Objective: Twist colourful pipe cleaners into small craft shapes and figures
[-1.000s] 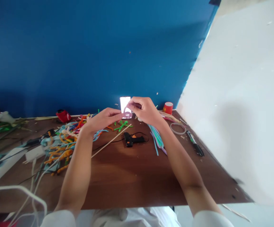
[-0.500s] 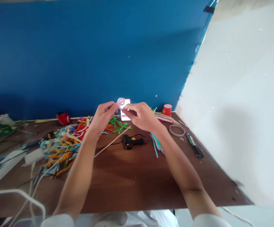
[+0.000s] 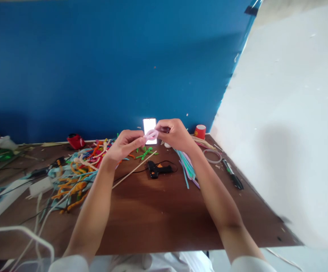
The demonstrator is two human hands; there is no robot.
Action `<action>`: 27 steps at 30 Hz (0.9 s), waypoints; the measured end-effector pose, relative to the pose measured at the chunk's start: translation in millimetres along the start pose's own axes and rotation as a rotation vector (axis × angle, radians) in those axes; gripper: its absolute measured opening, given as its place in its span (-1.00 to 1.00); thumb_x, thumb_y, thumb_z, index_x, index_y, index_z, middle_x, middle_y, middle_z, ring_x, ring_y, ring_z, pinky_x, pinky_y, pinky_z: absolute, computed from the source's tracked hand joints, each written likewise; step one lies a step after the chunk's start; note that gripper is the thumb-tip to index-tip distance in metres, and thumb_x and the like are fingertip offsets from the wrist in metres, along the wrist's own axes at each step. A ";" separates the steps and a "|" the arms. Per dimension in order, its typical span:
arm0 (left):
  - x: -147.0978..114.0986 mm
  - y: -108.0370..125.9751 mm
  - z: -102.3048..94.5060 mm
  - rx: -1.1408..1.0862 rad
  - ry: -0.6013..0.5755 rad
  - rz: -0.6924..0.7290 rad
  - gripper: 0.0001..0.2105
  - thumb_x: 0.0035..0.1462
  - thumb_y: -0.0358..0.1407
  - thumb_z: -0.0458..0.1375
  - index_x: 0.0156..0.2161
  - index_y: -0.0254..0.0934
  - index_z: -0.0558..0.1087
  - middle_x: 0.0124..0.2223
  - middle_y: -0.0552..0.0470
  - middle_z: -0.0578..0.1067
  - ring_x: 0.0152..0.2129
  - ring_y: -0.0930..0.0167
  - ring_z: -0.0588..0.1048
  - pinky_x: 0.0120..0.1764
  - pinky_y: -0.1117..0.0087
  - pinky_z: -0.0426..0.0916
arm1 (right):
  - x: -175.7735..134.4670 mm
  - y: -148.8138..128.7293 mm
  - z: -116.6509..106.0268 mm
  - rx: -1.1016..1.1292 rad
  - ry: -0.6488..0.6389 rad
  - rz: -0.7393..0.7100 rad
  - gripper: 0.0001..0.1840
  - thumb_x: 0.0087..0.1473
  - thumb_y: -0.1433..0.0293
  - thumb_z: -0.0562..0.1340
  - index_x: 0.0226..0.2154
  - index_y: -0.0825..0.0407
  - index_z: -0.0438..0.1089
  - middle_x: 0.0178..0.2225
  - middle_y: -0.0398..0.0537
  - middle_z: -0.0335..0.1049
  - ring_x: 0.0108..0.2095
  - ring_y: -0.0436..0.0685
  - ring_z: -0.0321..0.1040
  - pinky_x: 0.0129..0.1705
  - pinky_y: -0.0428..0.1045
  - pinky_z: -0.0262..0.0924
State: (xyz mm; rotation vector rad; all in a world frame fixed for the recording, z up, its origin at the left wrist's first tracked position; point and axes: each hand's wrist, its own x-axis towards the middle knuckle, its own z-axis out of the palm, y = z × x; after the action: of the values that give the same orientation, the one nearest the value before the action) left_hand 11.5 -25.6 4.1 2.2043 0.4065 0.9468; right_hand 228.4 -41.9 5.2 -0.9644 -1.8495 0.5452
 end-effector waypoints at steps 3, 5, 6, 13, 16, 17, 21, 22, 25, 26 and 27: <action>-1.6 11.3 -4.1 0.103 -0.126 -0.052 -0.63 0.31 -0.13 0.07 -0.48 -0.31 0.29 -0.57 0.18 0.12 -0.62 0.58 0.05 -0.53 0.45 -0.06 | -0.5 -4.0 -1.5 0.022 0.015 0.001 -0.64 0.00 0.10 0.41 -0.47 0.07 0.50 -0.50 -0.13 0.39 -0.43 0.01 0.23 -0.40 -0.05 0.05; -2.0 15.1 -5.4 0.148 -0.181 -0.077 -0.63 0.32 -0.12 0.06 -0.47 -0.30 0.28 -0.57 0.18 0.12 -0.62 0.58 0.05 -0.53 0.45 -0.06 | -1.1 -6.4 -1.8 0.015 0.010 -0.021 -0.68 0.02 0.13 0.40 -0.46 0.07 0.50 -0.47 -0.13 0.41 -0.41 0.01 0.25 -0.38 -0.05 0.08; -2.0 15.7 -5.4 0.163 -0.193 -0.086 -0.62 0.32 -0.11 0.05 -0.47 -0.30 0.28 -0.58 0.18 0.12 -0.62 0.57 0.05 -0.54 0.45 -0.06 | -1.3 -7.2 -2.0 0.007 -0.002 -0.034 -0.69 0.04 0.14 0.39 -0.45 0.06 0.51 -0.46 -0.13 0.41 -0.41 0.01 0.26 -0.37 -0.05 0.09; 1.4 3.6 1.3 0.358 -0.117 -0.152 -0.61 0.30 -0.09 0.03 -0.51 -0.29 0.29 -0.58 0.17 0.07 -0.62 0.55 0.03 -0.52 0.43 -0.09 | -2.5 -9.2 -4.5 -0.049 -0.059 -0.068 -0.69 0.18 0.14 0.27 -0.41 0.03 0.50 -0.40 -0.08 0.45 -0.36 0.05 0.31 -0.32 -0.03 0.15; 2.9 -1.8 2.0 0.446 -0.046 -0.142 -0.61 0.30 -0.09 0.02 -0.51 -0.28 0.28 -0.58 0.17 0.08 -0.62 0.54 0.03 -0.50 0.42 -0.10 | -4.0 -9.6 -5.5 -0.095 -0.048 -0.084 -0.68 0.20 0.15 0.25 -0.39 0.04 0.50 -0.41 -0.08 0.45 -0.39 0.04 0.30 -0.34 -0.04 0.12; 3.3 -2.7 1.9 0.465 -0.019 -0.140 -0.60 0.31 -0.09 0.01 -0.51 -0.28 0.26 -0.58 0.16 0.08 -0.62 0.54 0.02 -0.49 0.41 -0.10 | -4.6 -9.7 -5.7 -0.108 -0.041 -0.081 -0.68 0.21 0.15 0.24 -0.39 0.04 0.50 -0.41 -0.08 0.44 -0.40 0.04 0.29 -0.35 -0.04 0.11; 4.5 -3.1 1.8 0.521 0.145 -0.148 -0.60 0.32 -0.12 0.00 -0.52 -0.27 0.17 -0.57 0.16 0.07 -0.59 0.52 0.02 -0.46 0.39 -0.11 | -6.7 -11.9 -4.7 -0.116 -0.044 -0.060 -0.67 0.22 0.13 0.23 -0.34 0.04 0.51 -0.40 -0.08 0.44 -0.40 0.03 0.27 -0.36 -0.03 0.08; 4.8 -3.2 2.1 0.533 0.185 -0.152 -0.61 0.31 -0.13 0.00 -0.52 -0.26 0.17 -0.57 0.16 0.06 -0.59 0.51 0.02 -0.46 0.38 -0.11 | -6.9 -12.7 -3.9 -0.113 -0.054 -0.064 -0.67 0.22 0.13 0.23 -0.34 0.05 0.51 -0.40 -0.09 0.43 -0.41 0.03 0.26 -0.37 -0.03 0.08; 6.3 -4.1 3.9 0.527 0.273 -0.146 -0.63 0.30 -0.15 0.02 -0.52 -0.27 0.18 -0.57 0.17 0.06 -0.59 0.52 0.04 -0.45 0.38 -0.10 | -6.7 -14.0 0.1 -0.126 -0.082 -0.086 -0.68 0.22 0.16 0.23 -0.39 0.05 0.48 -0.44 -0.11 0.39 -0.41 0.02 0.23 -0.37 -0.03 0.05; 7.0 -4.6 4.8 0.508 0.298 -0.135 -0.62 0.30 -0.15 0.03 -0.52 -0.27 0.19 -0.57 0.17 0.06 -0.59 0.52 0.04 -0.45 0.38 -0.09 | -6.5 -13.9 1.8 -0.134 -0.082 -0.088 -0.68 0.22 0.17 0.23 -0.41 0.06 0.47 -0.44 -0.11 0.39 -0.42 0.02 0.22 -0.37 -0.03 0.04; 7.8 -5.2 5.9 0.470 0.320 -0.122 -0.62 0.30 -0.15 0.03 -0.52 -0.28 0.19 -0.57 0.17 0.07 -0.59 0.53 0.05 -0.45 0.38 -0.08 | -6.1 -13.5 3.5 -0.142 -0.077 -0.085 -0.69 0.21 0.19 0.23 -0.42 0.06 0.47 -0.45 -0.12 0.38 -0.43 0.02 0.22 -0.38 -0.03 0.03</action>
State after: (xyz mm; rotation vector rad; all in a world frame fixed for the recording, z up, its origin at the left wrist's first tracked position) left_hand 21.1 -20.6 1.5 2.4007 0.9880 1.2368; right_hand 221.6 -54.7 9.9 -0.9646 -2.0105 0.4094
